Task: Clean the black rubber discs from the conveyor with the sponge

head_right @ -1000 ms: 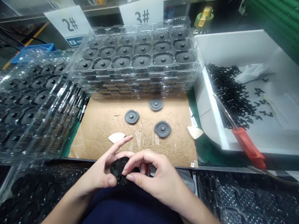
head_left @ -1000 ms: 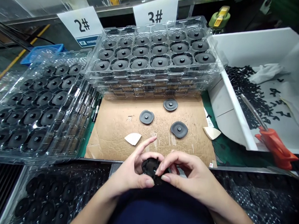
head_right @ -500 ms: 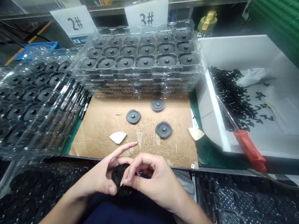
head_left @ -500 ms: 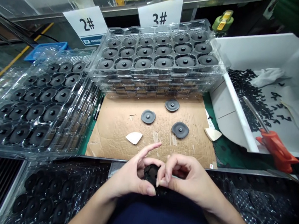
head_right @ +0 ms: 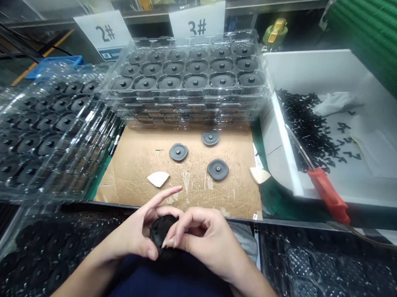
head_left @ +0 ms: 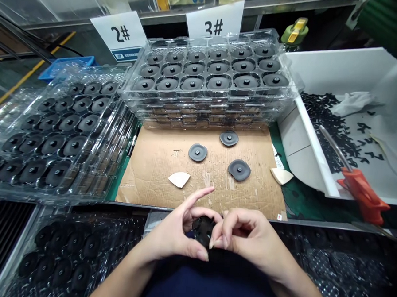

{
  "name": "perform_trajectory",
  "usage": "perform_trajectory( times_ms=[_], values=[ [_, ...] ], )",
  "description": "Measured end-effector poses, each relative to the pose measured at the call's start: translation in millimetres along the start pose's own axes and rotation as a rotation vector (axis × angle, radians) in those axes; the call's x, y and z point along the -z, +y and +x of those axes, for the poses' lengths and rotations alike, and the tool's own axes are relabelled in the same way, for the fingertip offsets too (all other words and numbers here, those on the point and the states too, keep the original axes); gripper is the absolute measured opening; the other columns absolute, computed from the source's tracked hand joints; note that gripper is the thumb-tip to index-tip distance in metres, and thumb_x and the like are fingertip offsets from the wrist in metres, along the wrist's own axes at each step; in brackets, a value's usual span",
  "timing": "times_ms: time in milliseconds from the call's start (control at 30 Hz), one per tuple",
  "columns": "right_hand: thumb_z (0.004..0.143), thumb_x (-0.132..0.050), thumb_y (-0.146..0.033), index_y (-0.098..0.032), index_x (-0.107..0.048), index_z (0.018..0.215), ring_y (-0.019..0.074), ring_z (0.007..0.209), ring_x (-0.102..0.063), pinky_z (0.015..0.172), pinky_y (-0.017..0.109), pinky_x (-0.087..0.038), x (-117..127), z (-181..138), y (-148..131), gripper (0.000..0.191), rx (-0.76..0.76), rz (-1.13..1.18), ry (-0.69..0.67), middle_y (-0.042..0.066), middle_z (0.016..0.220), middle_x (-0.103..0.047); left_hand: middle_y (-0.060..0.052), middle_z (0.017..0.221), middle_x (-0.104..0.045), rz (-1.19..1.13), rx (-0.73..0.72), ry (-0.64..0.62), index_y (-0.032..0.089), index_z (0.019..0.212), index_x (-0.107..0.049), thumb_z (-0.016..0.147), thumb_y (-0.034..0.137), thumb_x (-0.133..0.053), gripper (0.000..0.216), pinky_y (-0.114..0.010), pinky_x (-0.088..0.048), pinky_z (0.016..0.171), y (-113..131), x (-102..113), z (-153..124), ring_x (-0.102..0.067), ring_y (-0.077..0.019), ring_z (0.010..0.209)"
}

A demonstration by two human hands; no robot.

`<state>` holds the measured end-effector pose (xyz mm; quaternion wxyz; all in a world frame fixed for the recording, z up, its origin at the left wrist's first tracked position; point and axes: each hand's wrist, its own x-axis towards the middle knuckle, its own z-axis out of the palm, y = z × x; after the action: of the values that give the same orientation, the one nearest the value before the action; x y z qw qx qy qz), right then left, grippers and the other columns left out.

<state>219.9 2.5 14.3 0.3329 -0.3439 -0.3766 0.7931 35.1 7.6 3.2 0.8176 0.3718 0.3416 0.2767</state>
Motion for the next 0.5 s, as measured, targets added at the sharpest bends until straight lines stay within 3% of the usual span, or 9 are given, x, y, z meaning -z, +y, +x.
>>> perform_trajectory(
  times_ms=[133, 267, 333, 433, 500],
  values=[
    [0.075, -0.066, -0.018, -0.017, -0.050, 0.066, 0.0089, 0.070, -0.060, 0.069, 0.023, -0.048, -4, -5, 1, 0.018, 0.044, -0.046, 0.009, 0.001, 0.074, -0.064, -0.008, 0.107, -0.062, 0.042, -0.057, 0.020, 0.027, 0.135, -0.026, 0.051, 0.034, -0.080, 0.101, -0.037, -0.038, 0.089, -6, -3, -4, -0.058, -0.0220, 0.096],
    [0.072, -0.070, -0.020, -0.017, -0.054, 0.069, 0.0099, 0.070, -0.061, 0.067, 0.022, -0.048, -2, -18, 6, 0.017, 0.109, 0.030, 0.079, 0.001, 0.074, -0.065, -0.007, 0.114, -0.059, 0.082, -0.238, 0.057, 0.031, 0.133, -0.031, 0.052, 0.027, -0.081, 0.095, -0.036, -0.037, 0.094, -11, -12, -10, -0.053, -0.0236, 0.108],
    [0.072, -0.071, -0.023, -0.018, -0.056, 0.072, 0.0080, 0.059, -0.059, 0.058, 0.019, -0.046, 2, -27, 10, 0.016, 0.187, 0.063, 0.150, -0.002, 0.066, -0.063, -0.007, 0.114, -0.059, 0.086, -0.312, 0.065, 0.033, 0.132, -0.032, 0.053, 0.027, -0.081, 0.093, -0.036, -0.038, 0.094, -11, -18, -13, -0.052, -0.0236, 0.109],
    [0.080, -0.062, -0.034, -0.022, -0.059, 0.079, 0.0034, 0.037, -0.043, 0.040, 0.016, -0.033, 6, -43, 14, 0.012, 0.295, 0.024, 0.210, -0.008, 0.048, -0.049, -0.008, 0.115, -0.059, 0.100, -0.358, 0.071, 0.033, 0.132, -0.031, 0.053, 0.028, -0.080, 0.093, -0.037, -0.042, 0.091, -11, -25, -20, -0.053, -0.0247, 0.108],
    [0.084, -0.057, -0.032, -0.024, -0.062, 0.084, 0.0046, 0.041, -0.044, 0.042, 0.017, -0.033, 4, -53, 15, 0.009, 0.338, -0.124, 0.252, -0.006, 0.053, -0.050, -0.008, 0.115, -0.059, 0.128, -0.369, 0.077, 0.033, 0.132, -0.032, 0.053, 0.029, -0.080, 0.093, -0.036, -0.042, 0.091, -11, -29, -25, -0.054, -0.0247, 0.108]
  ],
)
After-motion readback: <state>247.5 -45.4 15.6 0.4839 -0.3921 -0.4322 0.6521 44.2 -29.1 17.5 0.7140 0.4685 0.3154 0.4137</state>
